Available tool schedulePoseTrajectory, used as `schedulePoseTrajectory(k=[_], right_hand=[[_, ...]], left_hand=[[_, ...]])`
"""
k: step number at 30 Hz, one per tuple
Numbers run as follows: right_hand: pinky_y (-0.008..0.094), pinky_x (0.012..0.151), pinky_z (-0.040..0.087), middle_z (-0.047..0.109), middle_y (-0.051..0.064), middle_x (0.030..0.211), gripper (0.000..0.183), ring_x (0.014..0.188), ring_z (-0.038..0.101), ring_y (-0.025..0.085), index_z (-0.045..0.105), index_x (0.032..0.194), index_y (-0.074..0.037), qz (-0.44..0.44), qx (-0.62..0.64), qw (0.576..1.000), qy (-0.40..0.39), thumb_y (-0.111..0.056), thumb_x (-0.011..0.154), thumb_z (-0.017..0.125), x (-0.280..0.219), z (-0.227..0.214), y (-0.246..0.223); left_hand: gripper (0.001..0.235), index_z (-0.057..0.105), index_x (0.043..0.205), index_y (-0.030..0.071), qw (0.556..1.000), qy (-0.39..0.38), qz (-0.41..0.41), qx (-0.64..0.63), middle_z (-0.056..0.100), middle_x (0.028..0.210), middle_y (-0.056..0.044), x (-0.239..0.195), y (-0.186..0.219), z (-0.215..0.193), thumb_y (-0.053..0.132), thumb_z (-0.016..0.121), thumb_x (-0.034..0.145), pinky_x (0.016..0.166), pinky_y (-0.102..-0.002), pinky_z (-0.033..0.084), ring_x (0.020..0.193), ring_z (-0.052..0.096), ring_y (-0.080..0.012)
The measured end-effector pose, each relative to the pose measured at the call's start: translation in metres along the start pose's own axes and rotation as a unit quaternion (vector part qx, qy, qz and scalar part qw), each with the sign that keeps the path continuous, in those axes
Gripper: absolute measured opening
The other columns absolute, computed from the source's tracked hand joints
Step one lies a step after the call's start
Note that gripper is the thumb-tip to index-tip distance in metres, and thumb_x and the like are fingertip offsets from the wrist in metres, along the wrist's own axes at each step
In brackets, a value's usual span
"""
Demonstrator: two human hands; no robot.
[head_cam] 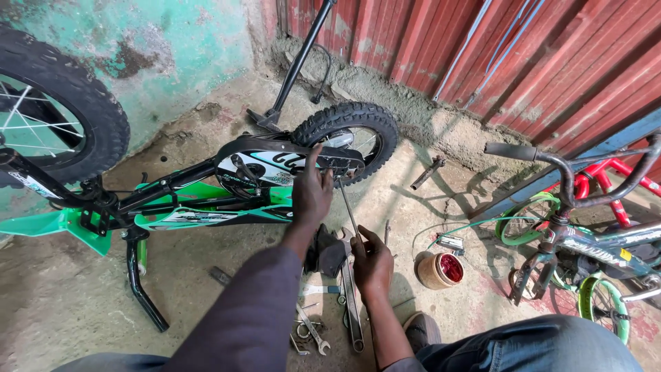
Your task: The person works on a green and black bicycle lying upside down, using a screwdriver to tighten bolts on the rear wheel axle and chain guard. They then flip the bicycle upright and continue adjusting the rear wheel area with the screwdriver.
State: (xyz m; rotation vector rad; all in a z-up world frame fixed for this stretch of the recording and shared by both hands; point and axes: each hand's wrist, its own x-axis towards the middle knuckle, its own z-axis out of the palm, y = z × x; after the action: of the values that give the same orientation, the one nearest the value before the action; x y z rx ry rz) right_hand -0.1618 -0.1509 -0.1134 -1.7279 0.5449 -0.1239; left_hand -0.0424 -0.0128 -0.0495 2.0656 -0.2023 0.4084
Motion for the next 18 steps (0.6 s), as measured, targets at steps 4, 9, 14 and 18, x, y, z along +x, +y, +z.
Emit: schedulePoseTrajectory(k=[4, 9, 14, 18], right_hand=[[0.033, 0.072, 0.053, 0.073, 0.0, 0.075, 0.034, 0.072, 0.068, 0.018, 0.076, 0.116, -0.027, -0.007, -0.12, 0.992, 0.045, -0.027, 0.082, 0.078, 0.001, 0.002, 0.0], [0.028, 0.057, 0.048, 0.07, 0.007, 0.075, 0.022, 0.059, 0.055, 0.015, 0.07, 0.105, 0.0, -0.09, -0.061, 0.994, 0.03, -0.003, 0.083, 0.066, -0.023, -0.006, -0.031], [0.035, 0.066, 0.058, 0.082, 0.01, 0.1, 0.032, 0.072, 0.077, 0.021, 0.076, 0.118, -0.005, -0.127, -0.212, 0.964, 0.104, -0.015, 0.089, 0.07, -0.037, -0.012, -0.053], [0.034, 0.067, 0.06, 0.081, 0.012, 0.106, 0.032, 0.081, 0.08, 0.023, 0.074, 0.117, -0.001, -0.193, -0.214, 0.953, 0.091, -0.011, 0.087, 0.07, -0.032, -0.01, -0.048]], left_hand=[[0.02, 0.053, 0.114, 0.007, 0.963, 0.204, -0.089, -0.153, 0.049, 0.057, -0.006, -0.026, -0.054, 0.063, 0.004, 0.062, 0.096, 0.052, -0.028, 0.041, 0.051, 0.053, -0.0177], [0.046, 0.041, 0.132, 0.01, 0.753, 0.139, -0.391, -0.51, 0.05, 0.089, -0.005, -0.017, -0.112, 0.09, 0.014, 0.07, 0.096, 0.051, -0.028, 0.035, 0.059, 0.04, -0.0104], [0.013, 0.053, 0.096, 0.003, 0.647, 0.091, -0.307, -0.692, 0.055, 0.079, -0.005, 0.011, -0.14, 0.107, -0.001, 0.066, 0.094, 0.057, -0.03, 0.04, 0.061, 0.046, -0.0109], [0.003, 0.062, 0.09, -0.001, 0.644, 0.059, -0.317, -0.694, 0.054, 0.074, -0.005, 0.014, -0.138, 0.113, -0.002, 0.061, 0.092, 0.059, -0.031, 0.039, 0.06, 0.045, -0.012]])
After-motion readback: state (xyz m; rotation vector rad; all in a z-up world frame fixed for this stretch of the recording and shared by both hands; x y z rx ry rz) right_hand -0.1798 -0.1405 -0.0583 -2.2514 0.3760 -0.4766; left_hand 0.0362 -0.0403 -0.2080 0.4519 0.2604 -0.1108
